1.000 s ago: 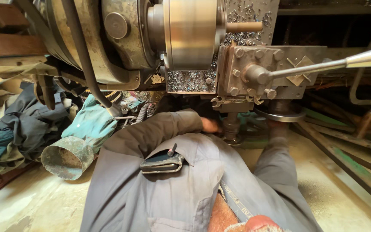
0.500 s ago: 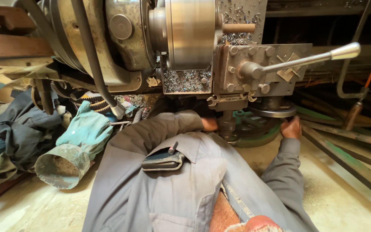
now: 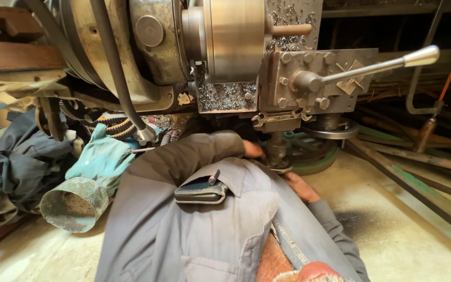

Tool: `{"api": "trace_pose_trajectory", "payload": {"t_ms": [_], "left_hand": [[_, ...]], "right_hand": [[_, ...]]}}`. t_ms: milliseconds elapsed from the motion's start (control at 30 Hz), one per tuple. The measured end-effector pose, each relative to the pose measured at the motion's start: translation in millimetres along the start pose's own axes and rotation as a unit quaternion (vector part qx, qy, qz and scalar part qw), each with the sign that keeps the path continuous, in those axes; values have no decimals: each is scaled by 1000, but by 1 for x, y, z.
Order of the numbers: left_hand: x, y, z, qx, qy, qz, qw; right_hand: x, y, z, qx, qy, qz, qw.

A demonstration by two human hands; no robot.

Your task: The person operates a metal lathe by turning a hand crank to move the cutting tool, rotating a small metal rod in the chuck, and manually rotating the larger drive wheels underneath the machine to position the workpiece.

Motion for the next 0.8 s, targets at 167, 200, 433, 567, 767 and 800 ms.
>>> {"api": "trace_pose_trajectory", "payload": {"t_ms": [167, 200, 433, 567, 767, 800], "left_hand": [[1, 7, 6, 116, 7, -28, 993], [4, 7, 7, 127, -6, -26, 992], [15, 12, 10, 85, -111, -116, 983], [6, 19, 14, 108, -146, -107, 977], [-11, 18, 15, 131, -182, -147, 963], [-12, 16, 15, 132, -185, -170, 959]], "right_hand": [[8, -6, -22, 98, -58, -15, 993], [6, -6, -26, 138, -42, -15, 989], [-11, -2, -2, 202, -115, -65, 971], [15, 12, 17, 98, -154, 33, 983], [24, -4, 2, 50, -124, 74, 988], [19, -6, 2, 40, -113, 76, 990]]}}
Point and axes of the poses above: each hand's wrist, its own x-axis towards the middle knuckle, its own z-axis out of the back of the hand, y = z × x, the point moved 5 cm from there along x, towards the middle knuckle, and after that the axes turned 5 degrees about x, right-handed, at the moved point
